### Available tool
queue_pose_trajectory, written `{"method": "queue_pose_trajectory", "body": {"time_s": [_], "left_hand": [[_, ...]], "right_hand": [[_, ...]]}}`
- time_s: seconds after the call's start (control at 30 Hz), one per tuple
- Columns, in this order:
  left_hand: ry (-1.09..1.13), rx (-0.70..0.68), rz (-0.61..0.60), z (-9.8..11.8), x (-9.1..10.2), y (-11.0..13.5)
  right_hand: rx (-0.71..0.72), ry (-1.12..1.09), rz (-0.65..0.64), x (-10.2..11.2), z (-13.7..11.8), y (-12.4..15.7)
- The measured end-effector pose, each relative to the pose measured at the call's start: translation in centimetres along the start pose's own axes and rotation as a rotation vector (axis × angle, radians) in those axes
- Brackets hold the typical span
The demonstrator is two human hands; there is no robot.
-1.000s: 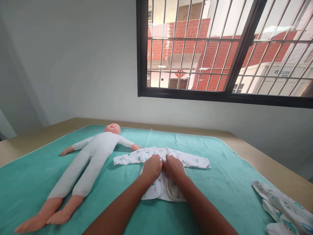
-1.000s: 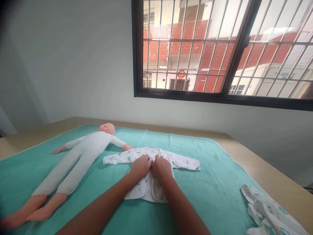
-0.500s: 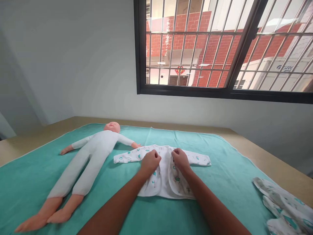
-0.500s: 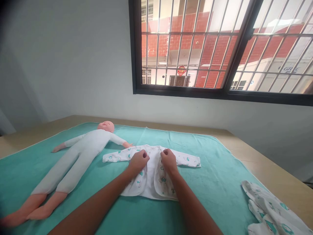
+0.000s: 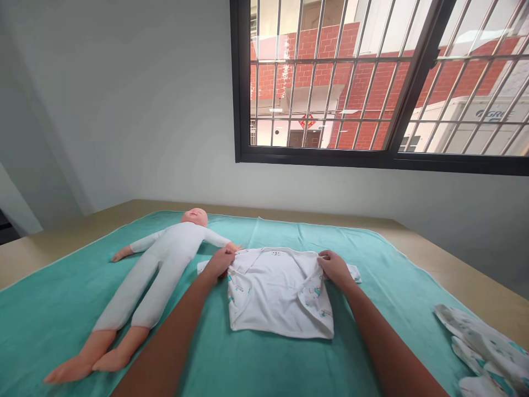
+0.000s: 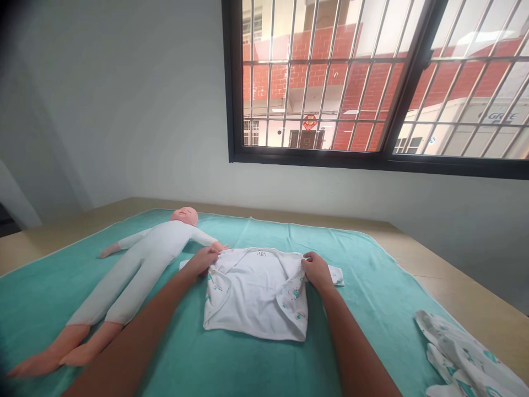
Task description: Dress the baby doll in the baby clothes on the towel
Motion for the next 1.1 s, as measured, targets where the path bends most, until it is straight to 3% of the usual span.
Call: {"method": "queue_pose_trajectory", "body": {"time_s": [0.13,0.23,0.37,0.47,0.53,0.63,0.73,0.83,0.93,1.1], "left_hand": [[-0.274,-0.090,0.161,1.7,0.7,0.3],[-0.421,-0.223,0.172,4.6,-1.0,1.4],[-0.526,-0.439,0.034,8.0,-4.2,5.4],[-0.652,-0.652,-0.153,8.8,-6.4,10.2],[-0.757,-0.720,-0.195,8.3,-6.9,12.7],[-0.883,-0.677,-0.143,7.2,-6.6,14.1],[-0.872,-0.547,-0.039,6.4,-5.6,13.6],[-0.724,-0.396,0.036,5.2,-4.1,13.0],[-0.596,-0.267,0.029,3.6,-2.9,12.8],[-0.591,-0.188,-0.010,2.6,-2.8,13.2]], "right_hand": [[0.117,0.221,0.025,-0.6,-3.6,0.7],[0.247,0.331,-0.177,-4.2,-7.2,2.0],[0.372,0.432,-0.484,-8.3,-9.8,5.8],[0.553,0.595,-0.513,-8.5,-10.8,9.1],[0.684,0.697,-0.464,-7.8,-10.8,10.9],[0.770,0.751,-0.358,-6.0,-9.5,12.3],[0.763,0.770,-0.237,-4.0,-7.3,12.5],[0.678,0.779,-0.197,-2.2,-4.8,11.9],[0.563,0.774,-0.217,-0.6,-3.0,11.0],[0.439,0.839,-0.213,0.9,-1.9,9.9]]}}
Point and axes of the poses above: each hand's wrist, its own y-axis away from the middle knuckle, its own x-axis out of the back of the hand, z = x × y, the point moved 10 cm from there along -y, towards the middle knuckle, and after that the axes turned 9 degrees about -z, right-handed, at the moved point
